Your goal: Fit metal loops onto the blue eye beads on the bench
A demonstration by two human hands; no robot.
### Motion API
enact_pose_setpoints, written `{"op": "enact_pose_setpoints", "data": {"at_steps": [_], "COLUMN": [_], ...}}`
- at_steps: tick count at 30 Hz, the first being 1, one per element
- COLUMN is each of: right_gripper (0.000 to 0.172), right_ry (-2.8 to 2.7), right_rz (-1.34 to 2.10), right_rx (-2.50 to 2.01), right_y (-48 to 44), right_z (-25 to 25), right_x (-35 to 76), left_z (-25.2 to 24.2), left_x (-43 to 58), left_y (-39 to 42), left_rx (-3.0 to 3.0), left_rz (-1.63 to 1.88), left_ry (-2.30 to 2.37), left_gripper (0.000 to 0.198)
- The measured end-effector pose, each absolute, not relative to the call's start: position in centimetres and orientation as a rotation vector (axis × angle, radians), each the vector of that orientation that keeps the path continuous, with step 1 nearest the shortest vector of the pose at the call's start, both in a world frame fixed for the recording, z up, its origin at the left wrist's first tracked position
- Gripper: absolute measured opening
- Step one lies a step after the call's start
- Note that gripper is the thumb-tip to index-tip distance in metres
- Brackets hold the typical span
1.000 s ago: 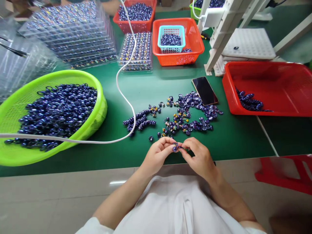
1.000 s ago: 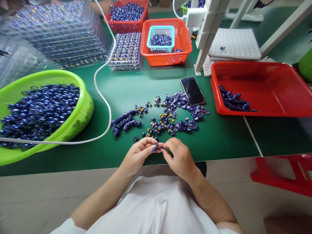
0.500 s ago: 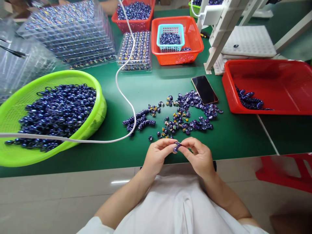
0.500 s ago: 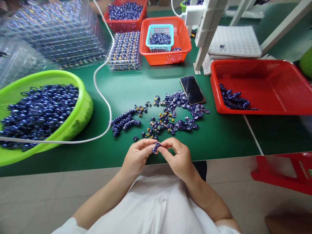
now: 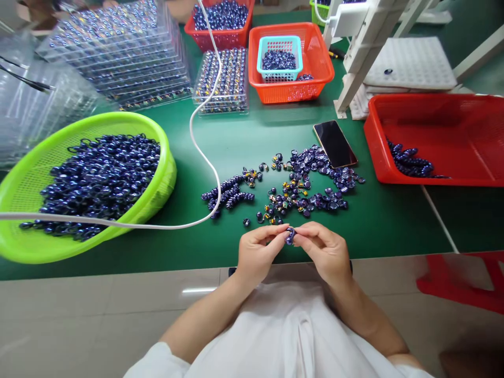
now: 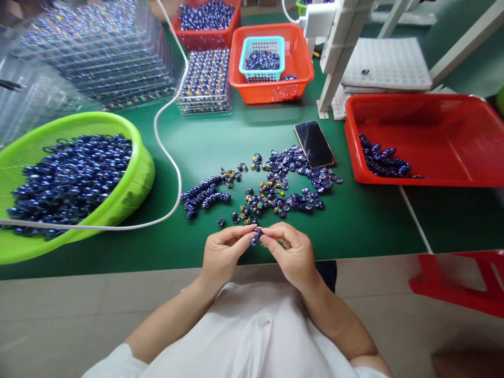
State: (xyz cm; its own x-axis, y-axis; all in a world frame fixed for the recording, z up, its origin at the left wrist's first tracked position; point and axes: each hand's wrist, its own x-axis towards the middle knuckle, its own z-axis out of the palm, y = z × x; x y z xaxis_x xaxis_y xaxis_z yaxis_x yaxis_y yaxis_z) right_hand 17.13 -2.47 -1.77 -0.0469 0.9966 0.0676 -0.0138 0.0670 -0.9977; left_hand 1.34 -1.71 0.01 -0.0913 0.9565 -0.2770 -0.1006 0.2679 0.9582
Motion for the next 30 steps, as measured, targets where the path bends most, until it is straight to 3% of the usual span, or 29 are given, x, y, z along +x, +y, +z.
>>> {"op": "enact_pose_setpoints", "data": {"at_steps": [17, 30], "right_gripper": [0.008, 0.024], "right_ry": [-1.285, -1.043], "right_rz": [1.134, 1.570], "right_rx": [-1.144, -1.060], "right_y": [-2.3, -2.3], "right_z": [-1.5, -1.1], "right_x": [17.4, 16.9], "left_z": [0.0, 0.4], "left_x": [1.0, 0.3], "left_y": [-2.3, -2.3], "left_rx": [1.336, 1.490], "left_rz": [1.189, 1.137], "left_ry": [1.196, 1.081], "left_gripper": [0.016, 0.013]}}
